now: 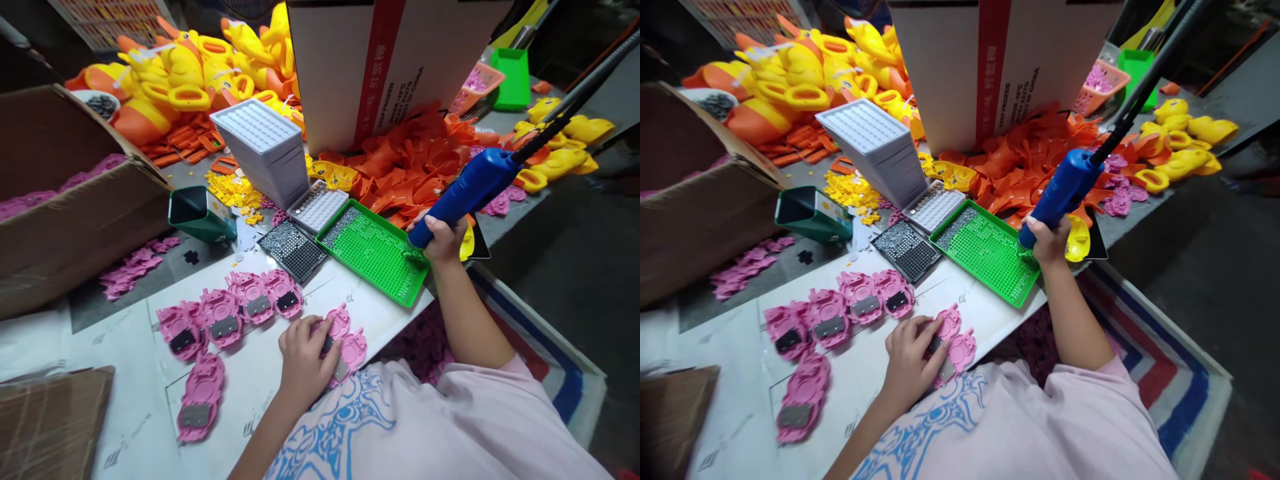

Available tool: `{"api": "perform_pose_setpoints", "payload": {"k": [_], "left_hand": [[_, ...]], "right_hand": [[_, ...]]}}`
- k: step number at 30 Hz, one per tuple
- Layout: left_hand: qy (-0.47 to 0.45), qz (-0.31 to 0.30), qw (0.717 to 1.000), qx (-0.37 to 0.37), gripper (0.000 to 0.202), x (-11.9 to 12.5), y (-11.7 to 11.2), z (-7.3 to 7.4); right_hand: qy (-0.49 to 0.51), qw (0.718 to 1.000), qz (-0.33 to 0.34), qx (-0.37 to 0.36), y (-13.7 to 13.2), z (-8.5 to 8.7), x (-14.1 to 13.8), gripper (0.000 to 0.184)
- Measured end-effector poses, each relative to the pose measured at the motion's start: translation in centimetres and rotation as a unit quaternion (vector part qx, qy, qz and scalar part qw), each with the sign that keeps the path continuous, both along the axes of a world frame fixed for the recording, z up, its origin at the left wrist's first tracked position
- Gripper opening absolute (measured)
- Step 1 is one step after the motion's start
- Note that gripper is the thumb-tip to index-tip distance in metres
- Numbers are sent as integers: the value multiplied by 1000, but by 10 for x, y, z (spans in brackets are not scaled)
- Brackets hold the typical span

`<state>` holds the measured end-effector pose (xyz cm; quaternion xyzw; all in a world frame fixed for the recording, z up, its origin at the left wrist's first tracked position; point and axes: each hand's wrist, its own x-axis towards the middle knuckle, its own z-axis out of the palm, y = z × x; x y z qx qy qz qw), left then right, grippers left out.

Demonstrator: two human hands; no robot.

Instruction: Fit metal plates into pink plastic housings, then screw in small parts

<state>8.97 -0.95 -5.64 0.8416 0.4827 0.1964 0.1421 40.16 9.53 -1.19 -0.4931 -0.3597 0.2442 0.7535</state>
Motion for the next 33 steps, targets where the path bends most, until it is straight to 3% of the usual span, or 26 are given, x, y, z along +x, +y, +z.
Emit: {"api": "perform_pose_setpoints", "payload": {"k": [10,21,33], "left_hand": [[0,-2,1000,1,32,0,0,0],[-5,4,1000,-15,34,1,-2,3],[-8,3,1000,-28,33,-2,-2,2]], "right_hand": [[-4,1000,-9,1,2,-3,2,20],[-28,999,8,34,-10,30,-16,15],[-19,999,-50,-7,5,4,-5,22]]}}
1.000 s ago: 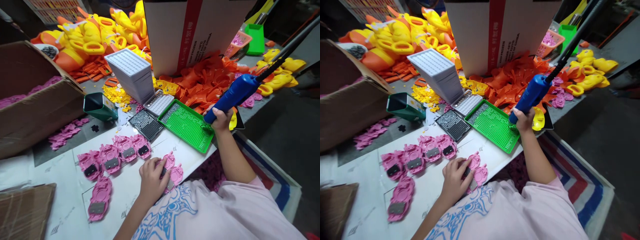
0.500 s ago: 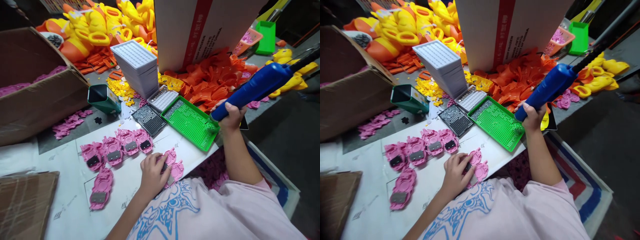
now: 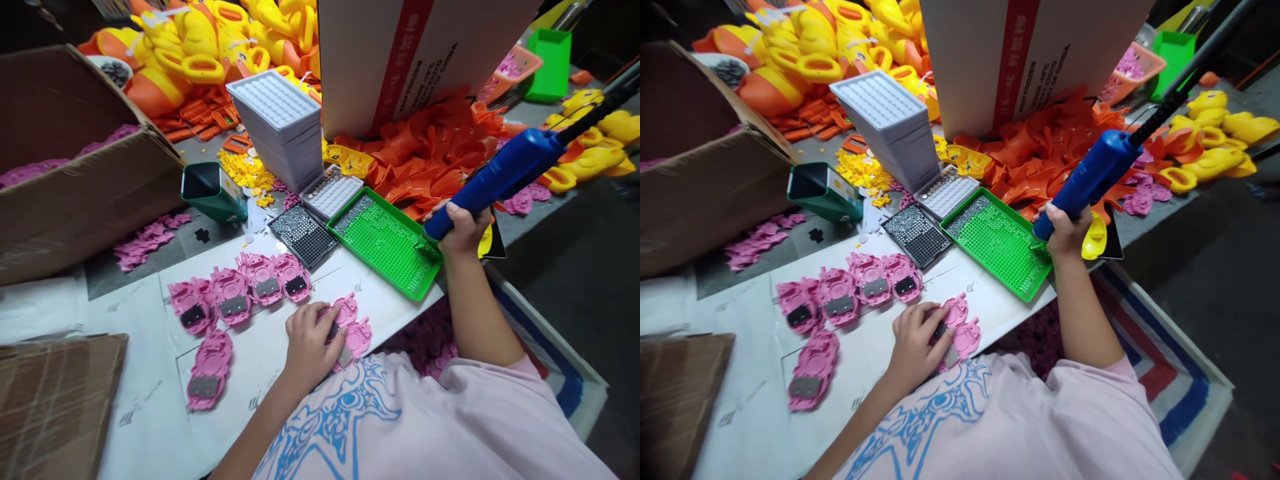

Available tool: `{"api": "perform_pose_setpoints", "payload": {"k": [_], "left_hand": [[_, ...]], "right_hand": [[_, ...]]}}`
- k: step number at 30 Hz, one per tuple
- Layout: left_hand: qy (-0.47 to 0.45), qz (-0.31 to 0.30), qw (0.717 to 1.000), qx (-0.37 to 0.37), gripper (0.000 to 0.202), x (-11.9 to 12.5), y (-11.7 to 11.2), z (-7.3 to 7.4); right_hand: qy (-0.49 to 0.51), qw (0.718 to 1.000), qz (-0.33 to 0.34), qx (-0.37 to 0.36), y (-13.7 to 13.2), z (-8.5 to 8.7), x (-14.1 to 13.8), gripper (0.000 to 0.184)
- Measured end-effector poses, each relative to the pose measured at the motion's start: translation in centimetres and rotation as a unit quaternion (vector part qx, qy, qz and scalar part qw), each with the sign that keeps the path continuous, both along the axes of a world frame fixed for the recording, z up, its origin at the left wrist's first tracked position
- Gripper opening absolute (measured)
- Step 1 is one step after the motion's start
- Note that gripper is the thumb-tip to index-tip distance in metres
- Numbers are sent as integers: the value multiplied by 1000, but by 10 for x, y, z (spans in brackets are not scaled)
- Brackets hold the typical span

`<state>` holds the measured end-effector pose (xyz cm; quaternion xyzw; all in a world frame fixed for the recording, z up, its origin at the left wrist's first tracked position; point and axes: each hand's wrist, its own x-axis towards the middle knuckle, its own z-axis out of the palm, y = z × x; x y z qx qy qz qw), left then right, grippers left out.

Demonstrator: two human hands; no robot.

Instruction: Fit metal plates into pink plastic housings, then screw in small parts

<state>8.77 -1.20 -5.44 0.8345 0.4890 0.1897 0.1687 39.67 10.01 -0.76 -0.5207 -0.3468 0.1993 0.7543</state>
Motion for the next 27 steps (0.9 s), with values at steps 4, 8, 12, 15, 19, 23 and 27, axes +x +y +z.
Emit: {"api": "perform_pose_setpoints", "payload": {"k": [4,8,12,15,19,23,27], "left_hand": [[-3,1,1000,1,33,0,1,1],[-2,1,1000,2,32,1,2,1],[-1,-3,1000,2,32,1,2,1],[-1,-1,1000,3,32,1,2,1],[-3,-2,1000,1,33,1,1,2],[-3,-4,1000,-3,33,0,1,1],[-3,-1,1000,-5,33,1,1,1]], "right_hand": [[4,1000,4,6,0,-2,2,20],[6,1000,18,-1,0,0,2,21],[4,1000,31,-2,0,1,2,17],[6,1000,21,-3,1,0,1,18],[10,1000,0,4,2,1,0,20],[11,1000,5,18,-1,10,2,13],[18,999,30,12,-9,27,-6,10]]}}
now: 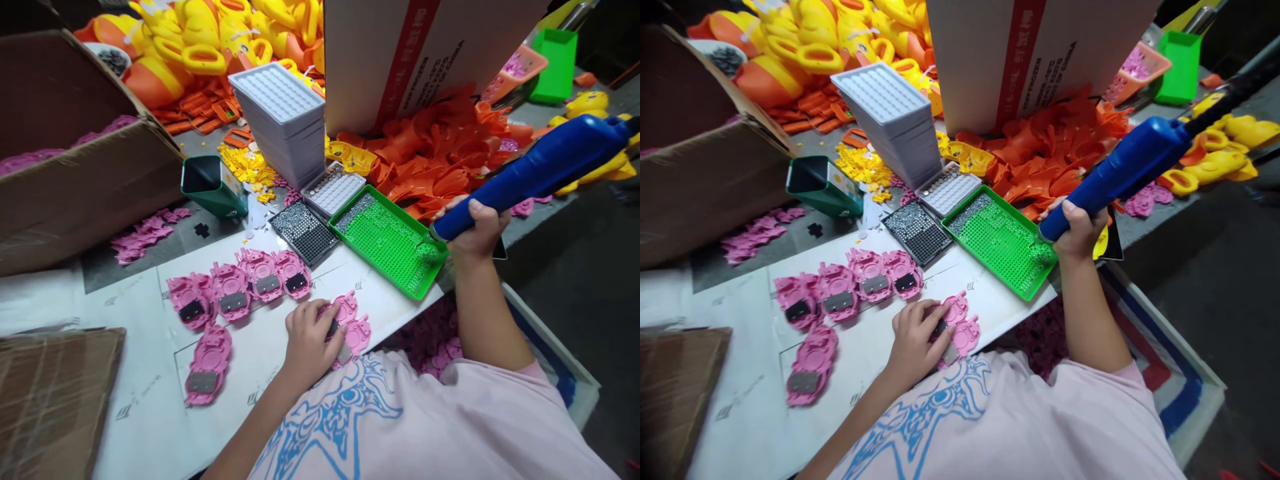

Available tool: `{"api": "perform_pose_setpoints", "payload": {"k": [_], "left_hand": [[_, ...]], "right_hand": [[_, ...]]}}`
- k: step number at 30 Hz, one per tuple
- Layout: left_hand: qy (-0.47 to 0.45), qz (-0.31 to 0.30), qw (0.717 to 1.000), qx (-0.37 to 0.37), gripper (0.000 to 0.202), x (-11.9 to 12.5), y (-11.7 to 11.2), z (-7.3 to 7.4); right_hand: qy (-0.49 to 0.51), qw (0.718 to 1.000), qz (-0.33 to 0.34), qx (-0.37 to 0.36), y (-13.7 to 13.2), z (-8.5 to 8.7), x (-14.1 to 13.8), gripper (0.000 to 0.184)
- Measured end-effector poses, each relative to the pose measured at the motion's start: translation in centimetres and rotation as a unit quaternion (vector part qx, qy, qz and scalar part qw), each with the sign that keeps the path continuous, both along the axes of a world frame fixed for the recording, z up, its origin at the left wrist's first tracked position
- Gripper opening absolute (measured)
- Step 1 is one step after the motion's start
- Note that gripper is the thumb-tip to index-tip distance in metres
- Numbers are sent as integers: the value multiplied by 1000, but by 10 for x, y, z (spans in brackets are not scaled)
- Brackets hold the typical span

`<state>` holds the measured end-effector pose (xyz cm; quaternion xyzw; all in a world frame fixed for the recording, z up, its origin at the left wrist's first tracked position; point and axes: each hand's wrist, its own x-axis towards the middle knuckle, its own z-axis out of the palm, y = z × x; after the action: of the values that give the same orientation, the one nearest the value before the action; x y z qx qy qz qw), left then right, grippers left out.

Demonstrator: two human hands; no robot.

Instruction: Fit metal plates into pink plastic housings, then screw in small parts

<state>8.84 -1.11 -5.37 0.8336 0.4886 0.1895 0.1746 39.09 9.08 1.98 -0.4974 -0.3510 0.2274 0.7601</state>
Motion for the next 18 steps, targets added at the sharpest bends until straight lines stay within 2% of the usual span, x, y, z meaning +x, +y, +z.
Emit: {"api": "perform_pose_setpoints", "payload": {"k": [3,6,11,18], "left_hand": [[-4,1,1000,-7,33,1,0,0],[-5,3,1000,-16,34,1,0,1],[-5,9,1000,-27,34,3,-1,3],[-3,10,999,-45,36,3,-2,3]], "right_hand": [[17,999,42,6,-13,11,-21,11],[52,989,135,18,-31,15,-52,19],[113,950,290,-22,-55,1,-97,29],[119,921,372,7,-58,-18,-116,25]]}}
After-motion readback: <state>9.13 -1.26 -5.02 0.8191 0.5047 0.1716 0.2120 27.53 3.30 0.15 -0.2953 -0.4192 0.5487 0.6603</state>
